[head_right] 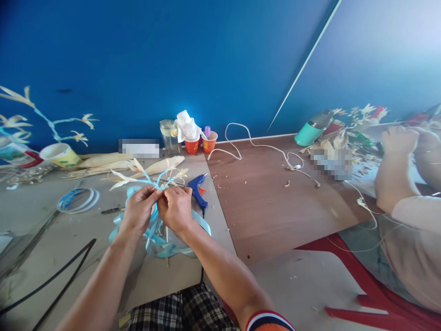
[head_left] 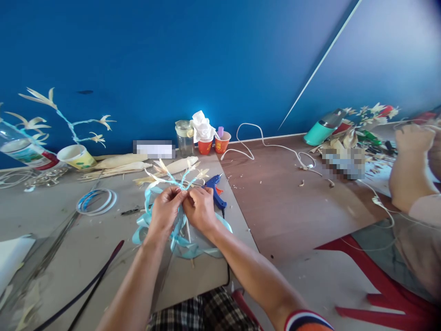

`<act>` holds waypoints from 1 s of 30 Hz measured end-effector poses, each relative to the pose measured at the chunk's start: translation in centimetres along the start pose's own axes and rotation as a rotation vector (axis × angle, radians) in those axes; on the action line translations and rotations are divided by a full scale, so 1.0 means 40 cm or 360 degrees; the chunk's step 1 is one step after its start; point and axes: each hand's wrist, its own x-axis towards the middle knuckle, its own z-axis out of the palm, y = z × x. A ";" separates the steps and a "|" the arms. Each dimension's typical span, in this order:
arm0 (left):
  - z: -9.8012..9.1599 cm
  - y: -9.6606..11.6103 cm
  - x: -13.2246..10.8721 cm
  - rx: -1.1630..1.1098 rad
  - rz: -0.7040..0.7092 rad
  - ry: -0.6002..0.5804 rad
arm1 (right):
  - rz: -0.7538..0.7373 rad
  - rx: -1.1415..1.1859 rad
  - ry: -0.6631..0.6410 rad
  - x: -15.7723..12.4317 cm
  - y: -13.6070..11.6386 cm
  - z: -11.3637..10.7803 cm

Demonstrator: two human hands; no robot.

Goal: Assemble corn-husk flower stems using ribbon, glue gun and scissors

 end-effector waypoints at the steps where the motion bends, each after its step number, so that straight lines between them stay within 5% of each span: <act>1: -0.001 0.004 0.000 0.0030 -0.0032 -0.0015 | -0.0002 -0.0015 -0.0008 -0.001 0.000 0.002; 8: 0.004 -0.006 0.000 -0.0100 -0.0028 0.0066 | 0.0181 0.0180 -0.0110 -0.003 -0.005 0.010; 16: -0.031 0.001 0.014 -0.0688 -0.0200 -0.0266 | 0.0778 0.1645 -0.0564 0.026 -0.004 -0.015; 20: -0.037 0.004 0.010 -0.0782 -0.0197 -0.0364 | 0.0955 0.2011 -0.0709 0.033 -0.009 -0.030; 25: -0.021 -0.003 0.002 -0.0673 -0.0171 -0.0352 | 0.1004 0.1996 -0.0622 0.029 -0.005 -0.016; 30: -0.016 -0.007 -0.007 -0.0103 0.0004 -0.0016 | 0.0831 0.1252 -0.0490 0.019 0.000 -0.005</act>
